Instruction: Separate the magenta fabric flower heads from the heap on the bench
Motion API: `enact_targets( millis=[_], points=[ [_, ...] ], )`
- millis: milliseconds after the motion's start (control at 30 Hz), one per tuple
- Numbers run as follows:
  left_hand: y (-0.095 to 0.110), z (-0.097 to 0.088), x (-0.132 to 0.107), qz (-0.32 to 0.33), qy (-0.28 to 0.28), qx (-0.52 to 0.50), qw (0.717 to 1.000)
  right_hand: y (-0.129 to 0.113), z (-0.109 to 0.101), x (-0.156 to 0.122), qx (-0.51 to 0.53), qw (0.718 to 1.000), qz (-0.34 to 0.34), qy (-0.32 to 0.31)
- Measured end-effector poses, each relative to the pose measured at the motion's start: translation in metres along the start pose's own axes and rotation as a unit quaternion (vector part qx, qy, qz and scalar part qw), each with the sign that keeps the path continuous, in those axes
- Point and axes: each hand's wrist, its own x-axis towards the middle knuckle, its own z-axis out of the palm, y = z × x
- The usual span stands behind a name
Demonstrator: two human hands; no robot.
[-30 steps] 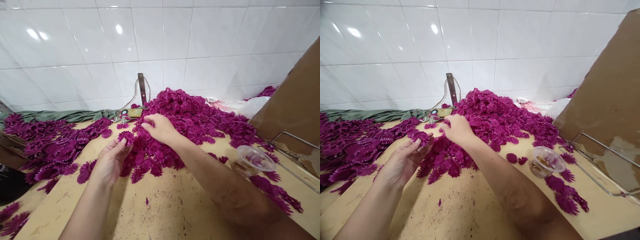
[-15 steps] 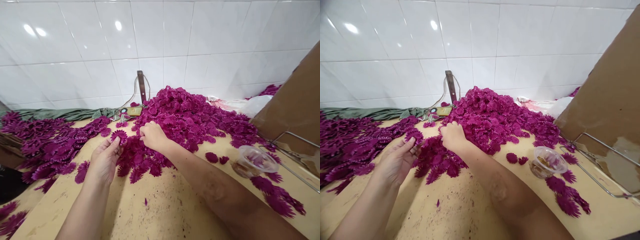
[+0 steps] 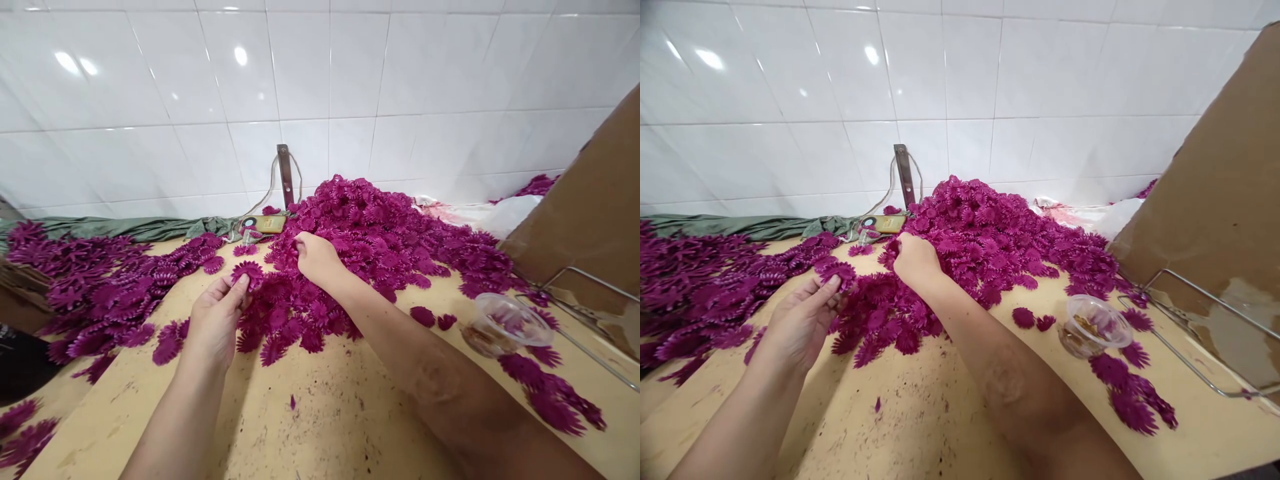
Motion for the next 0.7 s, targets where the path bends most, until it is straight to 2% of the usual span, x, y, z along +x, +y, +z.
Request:
enact_targets(
  millis=[167, 300, 467, 567, 700],
  points=[
    [-0.009, 0.005, -0.004, 0.003, -0.037, 0.04, 0.999, 0.002, 0.005, 0.0, 0.089, 0.995, 0.014, -0.038],
    [-0.015, 0.01, -0.009, -0.029, -0.088, 0.03, 0.995, 0.003, 0.01, -0.003, 0.173, 0.981, -0.027, -0.082],
    [-0.017, 0.009, -0.008, -0.044, -0.074, 0.011, 0.996, 0.002, 0.005, -0.008, 0.247, 0.955, -0.071, -0.148],
    [-0.016, 0.008, -0.007, -0.049, -0.072, 0.005, 0.996, 0.001, 0.0, -0.009, 0.254, 0.953, -0.091, -0.137],
    [-0.014, 0.008, -0.006, -0.042, -0.062, 0.004, 0.997, 0.0, -0.005, -0.007, 0.206, 0.968, -0.109, -0.09]
  ],
)
